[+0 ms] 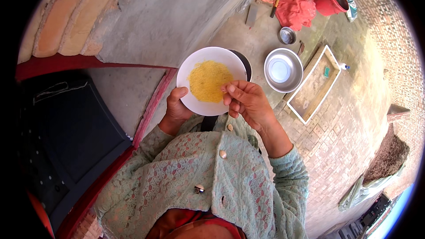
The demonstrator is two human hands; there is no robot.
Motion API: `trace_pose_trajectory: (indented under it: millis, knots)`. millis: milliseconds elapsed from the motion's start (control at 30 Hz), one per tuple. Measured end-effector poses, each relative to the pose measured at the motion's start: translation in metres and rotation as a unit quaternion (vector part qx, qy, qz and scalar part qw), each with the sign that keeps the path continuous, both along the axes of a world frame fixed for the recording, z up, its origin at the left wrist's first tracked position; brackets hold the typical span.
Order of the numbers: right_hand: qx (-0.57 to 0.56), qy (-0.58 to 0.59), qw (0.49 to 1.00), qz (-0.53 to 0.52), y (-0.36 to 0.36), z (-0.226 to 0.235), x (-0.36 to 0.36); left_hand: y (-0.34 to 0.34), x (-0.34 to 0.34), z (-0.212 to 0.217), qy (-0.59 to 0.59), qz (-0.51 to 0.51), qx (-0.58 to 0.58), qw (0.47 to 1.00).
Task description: The person holds a white bowl of yellow grains and picks out small dark particles by hand, dropping them away. The person then walks into a kitchen, places the bowl on a table, and adds firewood to a wood-burning stove.
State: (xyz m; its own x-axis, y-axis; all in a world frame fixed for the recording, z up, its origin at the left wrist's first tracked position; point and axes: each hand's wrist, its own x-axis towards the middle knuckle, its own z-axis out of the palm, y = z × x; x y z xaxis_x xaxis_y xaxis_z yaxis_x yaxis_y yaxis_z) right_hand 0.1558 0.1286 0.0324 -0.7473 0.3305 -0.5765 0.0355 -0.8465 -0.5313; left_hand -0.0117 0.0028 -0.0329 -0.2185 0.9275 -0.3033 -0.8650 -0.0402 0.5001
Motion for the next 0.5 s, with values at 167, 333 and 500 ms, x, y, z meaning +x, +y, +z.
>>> trace_pose_trajectory:
  millis: [167, 333, 500]
  knots:
    - [0.041, -0.018, 0.998, -0.032, 0.005, 0.008, 0.003, -0.002, -0.009, 0.01, 0.016, 0.032, 0.003, 0.999]
    - [0.206, -0.088, 0.974, -0.031, 0.014, -0.01, 0.019, -0.01, -0.023, 0.013, 0.05, 0.09, -0.036, 0.994]
    - [0.487, -0.24, 0.84, 0.02, 0.012, -0.058, 0.026, -0.01, -0.032, 0.015, 0.055, 0.115, -0.037, 0.991]
